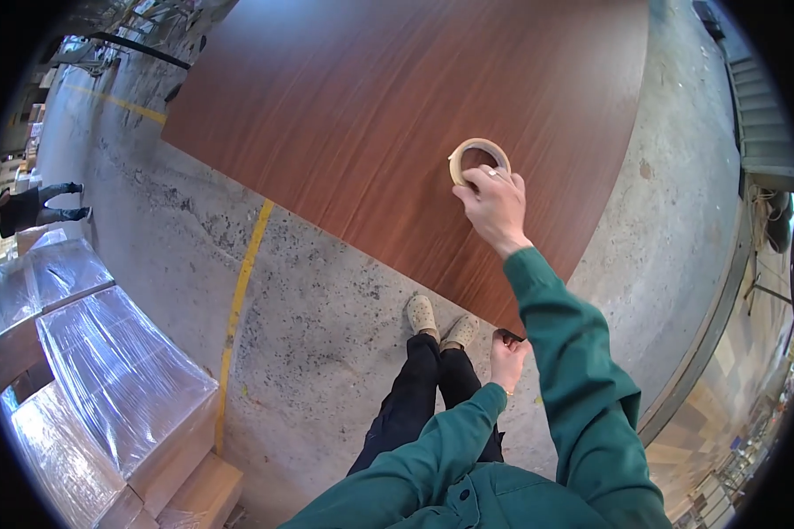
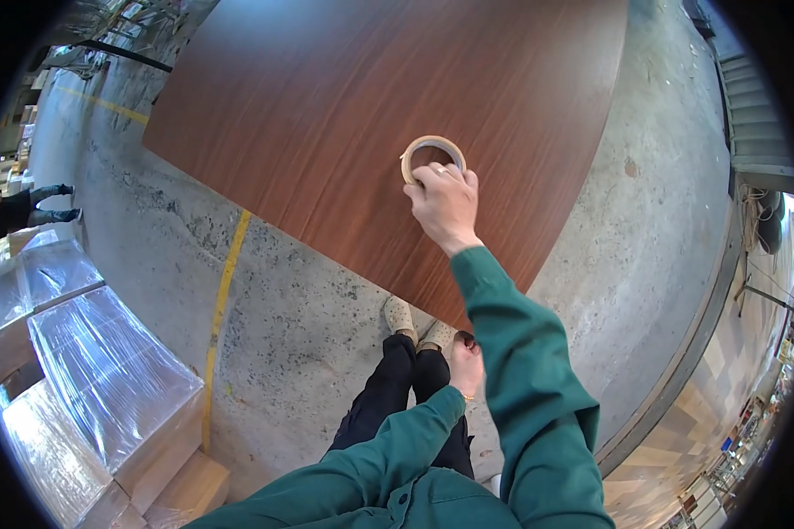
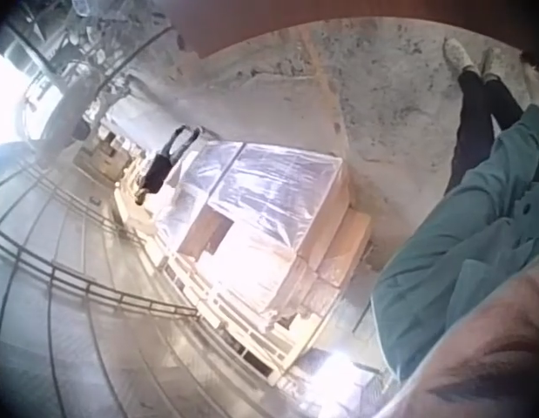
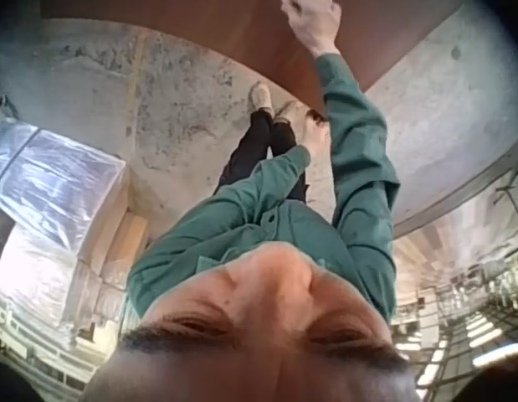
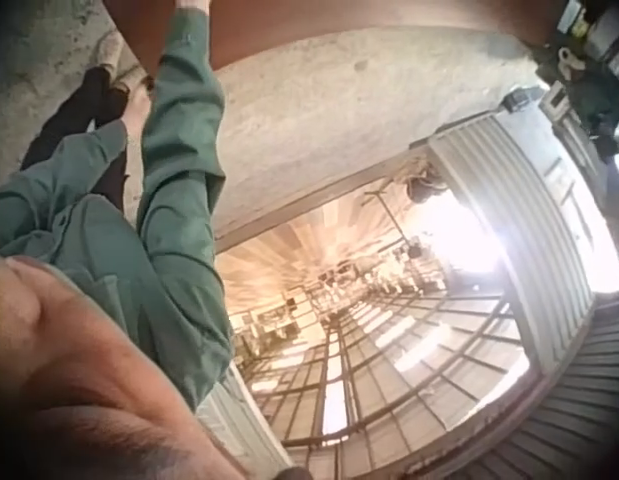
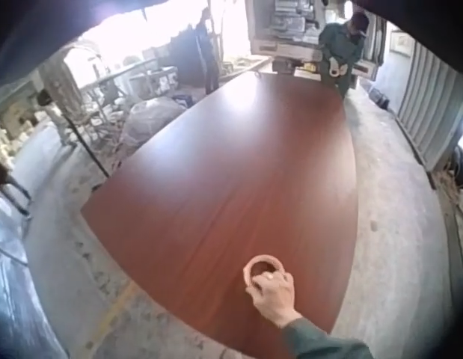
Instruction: Cleaning a wooden table top with a damp cloth and water, then applying corner protectors using tape.
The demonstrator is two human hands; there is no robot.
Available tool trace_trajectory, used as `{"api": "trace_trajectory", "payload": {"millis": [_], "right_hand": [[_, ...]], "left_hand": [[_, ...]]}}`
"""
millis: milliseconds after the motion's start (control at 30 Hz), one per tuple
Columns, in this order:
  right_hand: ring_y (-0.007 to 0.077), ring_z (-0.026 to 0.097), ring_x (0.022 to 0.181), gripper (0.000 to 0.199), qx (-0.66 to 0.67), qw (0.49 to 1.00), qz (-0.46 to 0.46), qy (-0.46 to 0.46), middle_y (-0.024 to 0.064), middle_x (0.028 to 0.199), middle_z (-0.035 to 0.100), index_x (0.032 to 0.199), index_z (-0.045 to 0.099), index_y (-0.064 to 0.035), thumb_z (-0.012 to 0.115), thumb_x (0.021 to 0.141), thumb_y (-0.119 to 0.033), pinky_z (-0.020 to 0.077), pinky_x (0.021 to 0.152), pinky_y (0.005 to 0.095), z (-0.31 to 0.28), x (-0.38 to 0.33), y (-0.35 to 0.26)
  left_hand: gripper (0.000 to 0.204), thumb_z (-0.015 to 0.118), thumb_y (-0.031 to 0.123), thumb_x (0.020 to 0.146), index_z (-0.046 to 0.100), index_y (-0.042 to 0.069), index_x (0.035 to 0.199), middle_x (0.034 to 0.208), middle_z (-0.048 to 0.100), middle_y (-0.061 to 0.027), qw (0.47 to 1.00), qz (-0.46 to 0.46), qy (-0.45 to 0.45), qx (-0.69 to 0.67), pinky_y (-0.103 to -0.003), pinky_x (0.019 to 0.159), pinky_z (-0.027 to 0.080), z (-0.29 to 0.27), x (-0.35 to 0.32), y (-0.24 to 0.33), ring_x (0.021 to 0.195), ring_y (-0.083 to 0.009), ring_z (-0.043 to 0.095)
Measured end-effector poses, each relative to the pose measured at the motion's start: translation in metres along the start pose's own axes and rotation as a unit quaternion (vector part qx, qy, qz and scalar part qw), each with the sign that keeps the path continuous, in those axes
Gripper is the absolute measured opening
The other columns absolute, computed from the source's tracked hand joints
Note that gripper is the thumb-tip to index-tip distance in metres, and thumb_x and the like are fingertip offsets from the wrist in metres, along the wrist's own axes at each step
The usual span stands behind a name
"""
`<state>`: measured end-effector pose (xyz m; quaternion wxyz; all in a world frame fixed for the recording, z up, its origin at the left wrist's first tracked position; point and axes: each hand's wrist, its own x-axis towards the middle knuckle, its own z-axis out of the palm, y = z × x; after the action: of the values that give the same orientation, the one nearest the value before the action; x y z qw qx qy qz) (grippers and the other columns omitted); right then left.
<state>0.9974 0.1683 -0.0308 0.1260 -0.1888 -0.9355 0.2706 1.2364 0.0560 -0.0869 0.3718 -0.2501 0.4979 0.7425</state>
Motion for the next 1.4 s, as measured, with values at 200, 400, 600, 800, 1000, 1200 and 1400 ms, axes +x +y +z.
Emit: {"api": "trace_trajectory", "payload": {"millis": [200,400,600,800,1000,1200,1400], "right_hand": [[0.0065,0.047,0.079,0.020,0.496,0.843,0.179,-0.107,-0.0004,0.084,0.053,0.099,0.058,0.0002,0.052,0.087,-0.014,0.0367,0.070,0.0193,-0.084,-0.054,-0.011],[0.0155,0.056,0.083,0.034,0.672,0.693,0.189,-0.180,0.0088,0.088,0.059,0.093,0.058,0.0055,0.045,0.087,-0.025,0.0414,0.075,0.0244,-0.162,-0.082,-0.007],[0.0178,0.049,0.059,0.030,0.680,0.664,0.174,-0.258,0.0121,0.065,0.055,0.073,0.060,0.0082,0.046,0.079,-0.018,0.0366,0.056,0.0278,-0.228,-0.092,0.010],[0.0188,0.043,0.050,0.017,0.742,0.566,-0.051,-0.356,0.0085,0.058,0.046,0.078,0.058,0.0060,0.044,0.082,-0.003,0.0309,0.050,0.0303,-0.252,-0.102,0.014],[0.0197,0.046,0.052,0.018,0.740,0.543,-0.102,-0.384,0.0087,0.060,0.048,0.075,0.057,0.0051,0.043,0.082,-0.003,0.0337,0.049,0.0284,-0.265,-0.098,0.016],[0.0197,0.046,0.052,0.018,0.735,0.519,-0.106,-0.423,0.0087,0.060,0.048,0.073,0.056,0.0045,0.043,0.082,-0.004,0.0347,0.050,0.0286,-0.264,-0.095,0.024],[0.0188,0.046,0.053,0.019,0.739,0.495,-0.077,-0.449,0.0080,0.057,0.047,0.072,0.056,0.0042,0.042,0.083,-0.005,0.0343,0.052,0.0283,-0.255,-0.104,0.025]], "left_hand": [[0.036,0.067,-0.001,0.072,0.039,0.005,0.094,0.086,0.043,0.0028,0.999,-0.004,-0.014,-0.041,-0.017,0.068,0.036,0.003,0.001,0.003,0.074,-0.0039,0.041],[0.041,0.065,-0.001,0.074,0.041,0.001,0.107,0.092,0.045,0.0018,0.999,-0.001,-0.030,0.031,-0.020,0.079,0.038,0.004,0.000,0.005,0.082,-0.0060,0.043],[0.064,0.056,0.023,0.086,0.019,0.005,0.134,0.133,0.031,-0.0061,0.975,-0.184,-0.085,-0.087,-0.041,0.104,0.033,0.005,0.000,0.002,0.122,-0.0249,0.031],[0.034,0.060,-0.009,0.074,0.045,0.004,0.102,0.094,0.052,-0.0032,0.996,-0.056,-0.009,0.076,-0.031,0.088,0.047,-0.001,0.008,-0.015,0.086,-0.0122,0.053],[0.036,0.058,-0.007,0.078,0.043,0.003,0.108,0.086,0.045,0.0000,0.997,-0.045,0.030,0.050,-0.031,0.088,0.047,0.008,-0.001,0.007,0.086,-0.0139,0.054],[0.039,0.058,-0.006,0.078,0.041,0.003,0.112,0.089,0.048,-0.0021,0.999,-0.026,-0.011,0.026,-0.027,0.080,0.050,0.004,0.001,0.003,0.089,-0.0177,0.058],[0.044,0.058,-0.005,0.079,0.039,0.006,0.117,0.102,0.052,-0.0071,0.996,-0.043,0.004,0.082,-0.026,0.079,0.049,-0.003,0.000,0.004,0.092,-0.0190,0.058]]}}
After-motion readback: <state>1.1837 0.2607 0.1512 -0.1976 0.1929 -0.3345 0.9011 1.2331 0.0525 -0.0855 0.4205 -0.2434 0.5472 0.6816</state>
